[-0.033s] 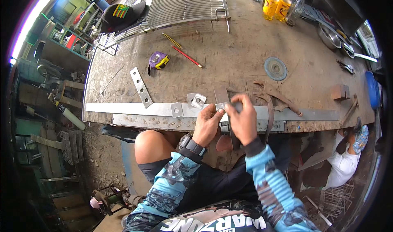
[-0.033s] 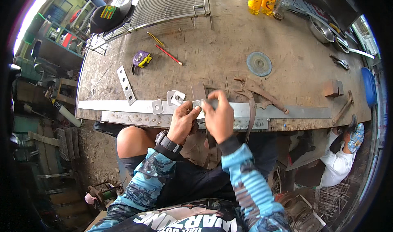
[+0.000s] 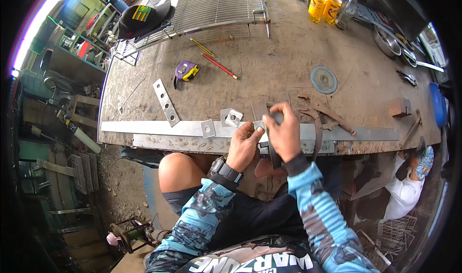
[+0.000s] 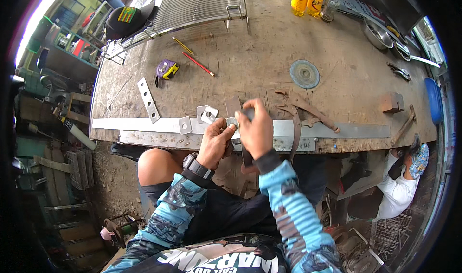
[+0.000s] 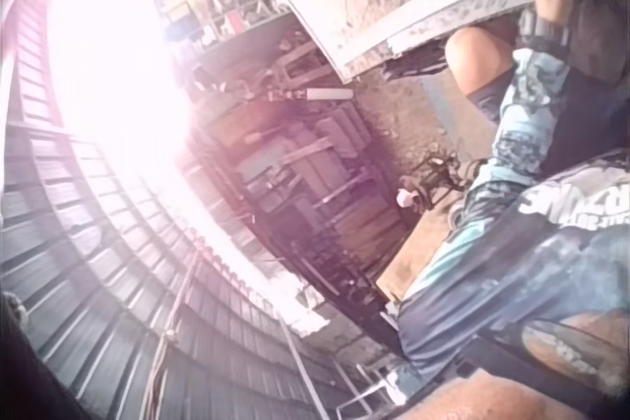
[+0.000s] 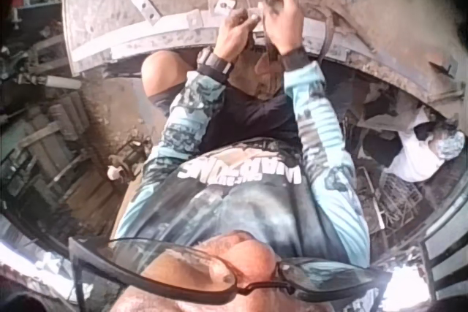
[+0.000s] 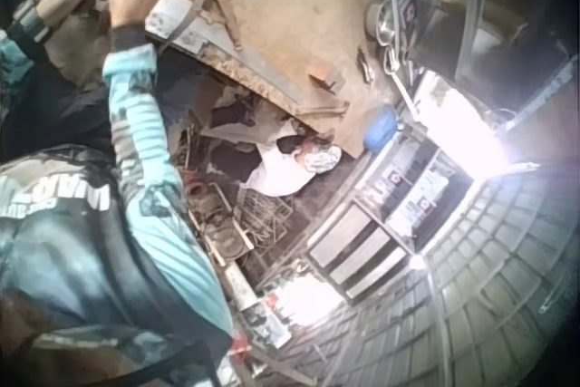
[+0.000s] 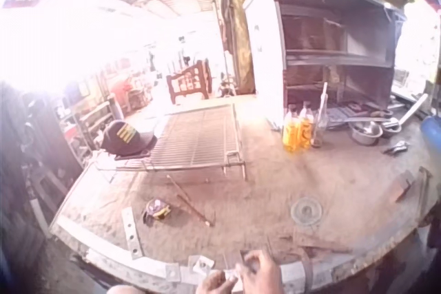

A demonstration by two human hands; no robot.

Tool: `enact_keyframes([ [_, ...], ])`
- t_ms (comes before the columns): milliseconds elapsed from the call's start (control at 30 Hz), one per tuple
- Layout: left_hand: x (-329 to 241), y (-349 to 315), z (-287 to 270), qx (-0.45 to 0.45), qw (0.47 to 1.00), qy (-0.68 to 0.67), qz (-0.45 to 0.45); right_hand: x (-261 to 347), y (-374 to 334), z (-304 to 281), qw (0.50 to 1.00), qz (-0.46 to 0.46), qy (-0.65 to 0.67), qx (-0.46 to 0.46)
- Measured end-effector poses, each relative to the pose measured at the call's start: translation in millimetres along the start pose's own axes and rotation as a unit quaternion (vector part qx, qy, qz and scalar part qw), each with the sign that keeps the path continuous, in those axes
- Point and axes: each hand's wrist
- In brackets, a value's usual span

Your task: The person smooths the edges of small metal parts using a handheld sanding block on a workbench. They repeatedly rub the block along the edges and corners of each piece, occasionally flipping the parts to access different sides.

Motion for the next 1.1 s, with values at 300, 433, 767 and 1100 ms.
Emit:
enact_keyframes([
  [300,-9,2,5,-0.006,1.0,-0.008,0.008,1,-28,-2,1.0,0.015,0.008,-0.007],
  [433,-11,1,2,-0.011,0.999,-0.031,-0.009,7,19,7,0.999,0.054,0.006,0.002],
  [767,3,6,-1,-0.023,0.999,0.016,0.016,4,13,6,1.0,0.027,-0.003,-0.002],
  [1100,0,7,1,-0.015,1.0,0.011,0.024,1,17,6,1.0,0.006,-0.023,-0.02],
])
Point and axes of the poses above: each hand's wrist, its own y-axis towards the middle knuckle, its own z-axis out of the palm, x = y × z, and after that the axes turned 10 degrees about x, right-handed
